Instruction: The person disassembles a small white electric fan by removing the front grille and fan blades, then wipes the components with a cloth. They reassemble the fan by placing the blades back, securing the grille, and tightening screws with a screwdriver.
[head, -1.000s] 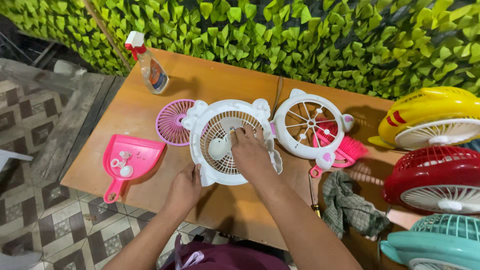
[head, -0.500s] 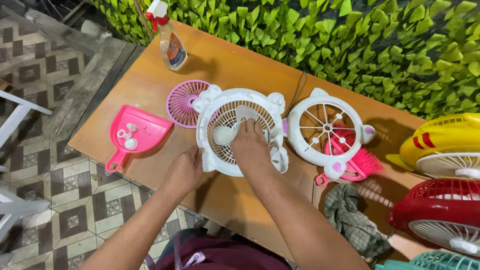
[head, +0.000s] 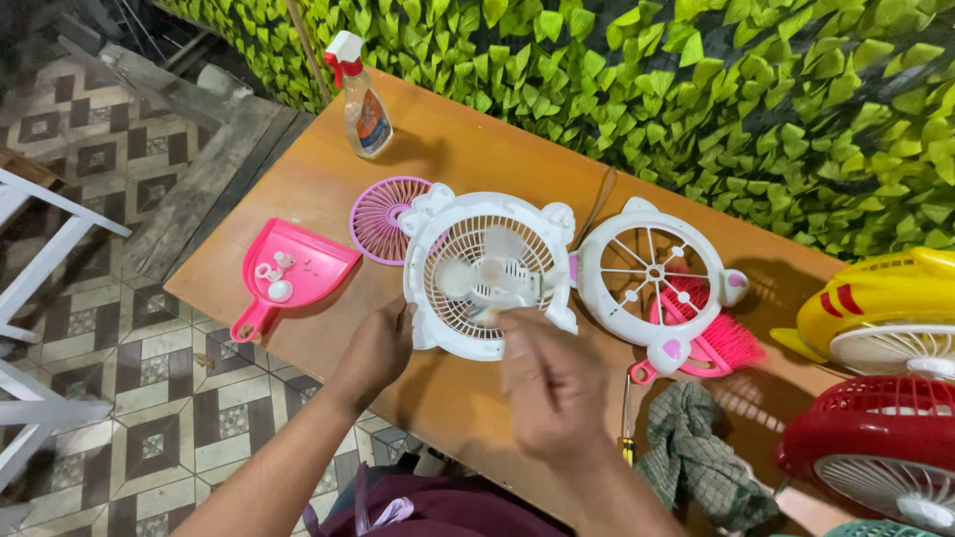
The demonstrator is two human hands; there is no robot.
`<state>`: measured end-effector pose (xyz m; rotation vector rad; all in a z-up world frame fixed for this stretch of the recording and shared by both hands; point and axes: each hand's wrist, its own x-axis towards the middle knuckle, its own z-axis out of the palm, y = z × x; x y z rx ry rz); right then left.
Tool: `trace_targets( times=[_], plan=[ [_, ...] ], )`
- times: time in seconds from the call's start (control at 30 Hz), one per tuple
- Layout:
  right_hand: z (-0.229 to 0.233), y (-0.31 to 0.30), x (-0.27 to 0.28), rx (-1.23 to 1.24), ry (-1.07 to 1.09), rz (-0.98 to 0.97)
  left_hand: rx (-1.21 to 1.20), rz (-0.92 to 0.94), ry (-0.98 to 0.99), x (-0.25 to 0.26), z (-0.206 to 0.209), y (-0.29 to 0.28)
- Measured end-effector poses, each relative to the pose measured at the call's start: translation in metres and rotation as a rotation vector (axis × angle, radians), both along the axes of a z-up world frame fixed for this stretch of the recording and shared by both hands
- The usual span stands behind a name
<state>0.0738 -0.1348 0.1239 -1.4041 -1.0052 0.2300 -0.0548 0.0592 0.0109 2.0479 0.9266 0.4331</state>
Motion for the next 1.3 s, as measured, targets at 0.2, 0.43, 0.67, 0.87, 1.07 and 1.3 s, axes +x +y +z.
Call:
trace_targets(
  times=[0.2,0.43,0.67,0.87,1.07,1.3],
  plan=[
    [-0.058,-0.037,0.141,-0.854,-0.283,-0.771,-0.023,0.010,-0.101,0.000,0.005,-0.009],
    [-0.150,-0.077,0.202,-1.083,-0.083,-0.925,-0.420,0.151,-0.001,-0.027,0.006,-0.023],
    [-0.149,-0.079,0.217,-1.064,-0.086,-0.940,-0.544,0.211,-0.006,-0.077,-0.024,-0.039],
    [-0.100,-0.075,0.217,-0.882,-0.271,-1.027,-0.565,0.270,-0.031,-0.099,-0.037,-0.025],
    [-0.047,-0.033,0.185,-0.824,-0.285,-0.755,-0.513,0.228,-0.099,-0.078,-0.029,-0.004],
    [-0.054,0.049,0.096,-0.760,-0.391,-0.530,-0.506,0.179,-0.257,-0.016,-0.009,0.022]
  ],
)
